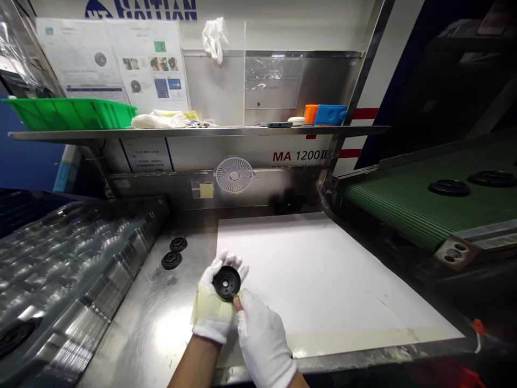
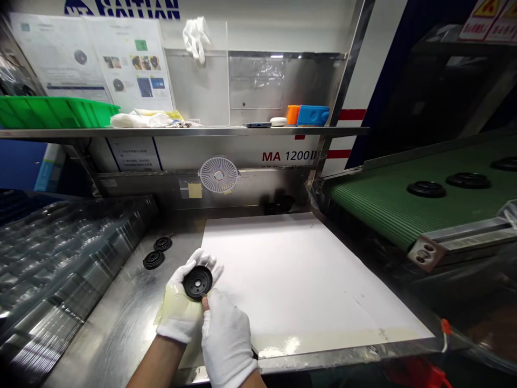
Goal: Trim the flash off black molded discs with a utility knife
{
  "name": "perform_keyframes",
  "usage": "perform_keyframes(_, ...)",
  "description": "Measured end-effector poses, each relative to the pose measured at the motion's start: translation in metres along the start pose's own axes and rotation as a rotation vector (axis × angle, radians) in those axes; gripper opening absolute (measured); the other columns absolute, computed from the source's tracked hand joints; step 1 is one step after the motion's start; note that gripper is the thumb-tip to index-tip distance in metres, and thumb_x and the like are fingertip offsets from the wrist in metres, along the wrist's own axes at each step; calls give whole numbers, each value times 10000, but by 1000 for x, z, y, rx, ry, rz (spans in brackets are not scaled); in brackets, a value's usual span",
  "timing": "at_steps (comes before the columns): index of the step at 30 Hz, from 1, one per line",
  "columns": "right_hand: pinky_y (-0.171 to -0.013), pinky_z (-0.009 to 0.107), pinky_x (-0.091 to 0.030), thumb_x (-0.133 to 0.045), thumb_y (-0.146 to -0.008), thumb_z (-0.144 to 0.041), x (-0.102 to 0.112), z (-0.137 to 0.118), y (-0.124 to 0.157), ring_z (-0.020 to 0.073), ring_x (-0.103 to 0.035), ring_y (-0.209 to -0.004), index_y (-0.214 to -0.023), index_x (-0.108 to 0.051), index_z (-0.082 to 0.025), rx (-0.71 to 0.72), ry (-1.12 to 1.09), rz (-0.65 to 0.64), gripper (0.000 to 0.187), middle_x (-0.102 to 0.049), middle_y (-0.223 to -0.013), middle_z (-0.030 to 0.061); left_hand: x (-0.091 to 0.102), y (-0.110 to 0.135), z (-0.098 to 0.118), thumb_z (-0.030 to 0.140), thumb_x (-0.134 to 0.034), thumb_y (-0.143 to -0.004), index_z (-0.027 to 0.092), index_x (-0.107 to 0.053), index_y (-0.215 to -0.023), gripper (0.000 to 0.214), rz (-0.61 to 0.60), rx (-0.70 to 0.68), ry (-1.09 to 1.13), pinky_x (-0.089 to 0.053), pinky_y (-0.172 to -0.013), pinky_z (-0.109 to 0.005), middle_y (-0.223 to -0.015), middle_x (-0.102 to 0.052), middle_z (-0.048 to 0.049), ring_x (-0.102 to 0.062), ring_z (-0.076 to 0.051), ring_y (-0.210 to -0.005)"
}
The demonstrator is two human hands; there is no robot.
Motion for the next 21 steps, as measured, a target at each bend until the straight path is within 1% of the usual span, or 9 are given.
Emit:
perform_keyframes(2,-569,280,-284,-323,-892,-224,3,5,-2,180,-573,-664,-873,-543,-247,-3,-54,1,221,-619,-770,-7,1,3,0,170,-542,-702,127,-610,-1007,316,-37,80,-50,-520,-705,-450,-869,-638,-115,-620,-251,-817)
perform_keyframes(3,-575,274,-293,-321,-895,-235,5,8,-3,179,-575,-671,-873,-541,-246,-6,-71,1,221,-619,-778,-6,0,4,0,170,-534,-695,115,-611,-1007,325,-53,100,-67,-522,-678,-447,-822,-634,-109,-619,-247,-775)
perform_keyframes(6,-558,273,-289,-311,-903,-253,6,14,-1,177,-562,-632,-814,-521,-236,-31,-32,-6,228,-601,-731,-6,-3,3,3,140,-570,-691,119,-621,-955,270,-44,44,-70,-517,-619,-357,-650,-574,-31,-573,-164,-617)
perform_keyframes(9,-541,278,-265,-338,-886,-225,2,11,3,170,-550,-599,-790,-504,-238,-36,29,-16,192,-590,-699,-18,-5,-1,0,122,-622,-694,148,-621,-888,196,-11,-13,-59,-502,-613,-288,-623,-552,2,-548,-118,-592)
perform_keyframes(11,-543,280,-261,-360,-871,-208,-1,6,5,167,-557,-608,-796,-508,-242,-20,20,-10,170,-592,-694,-24,-5,-2,-2,125,-633,-699,170,-617,-879,186,2,-40,-50,-503,-639,-276,-633,-556,12,-552,-107,-606)
perform_keyframes(14,-542,285,-263,-361,-868,-206,-3,2,4,171,-564,-606,-785,-515,-243,-20,2,-20,179,-593,-669,-23,-1,-1,-2,132,-622,-705,177,-615,-942,241,25,-55,-49,-514,-704,-319,-739,-609,-23,-595,-140,-705)
perform_keyframes(17,-557,278,-284,-342,-882,-218,1,5,2,174,-577,-642,-843,-540,-242,-20,-17,-21,203,-619,-734,-9,3,3,-3,166,-575,-712,138,-605,-1017,308,0,47,-87,-519,-698,-408,-864,-636,-105,-614,-229,-806)
perform_keyframes(19,-560,275,-289,-336,-885,-218,5,9,1,171,-575,-646,-845,-541,-240,-28,-12,-12,210,-617,-745,-8,4,5,-2,178,-555,-712,127,-607,-1015,311,-28,71,-82,-518,-677,-413,-781,-623,-85,-606,-212,-731)
perform_keyframes(21,-551,277,-281,-343,-879,-211,5,11,2,166,-562,-619,-798,-522,-236,-33,9,-19,199,-602,-706,-16,4,5,0,168,-562,-709,130,-618,-974,273,-28,19,-60,-515,-671,-376,-675,-583,-36,-575,-162,-636)
Point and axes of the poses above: each hand's wrist, its own y-axis away from the middle knuckle, its own x-axis out of the back of the hand, z = x × y, the point moved 5 cm from there along -y, towards the middle knuckle
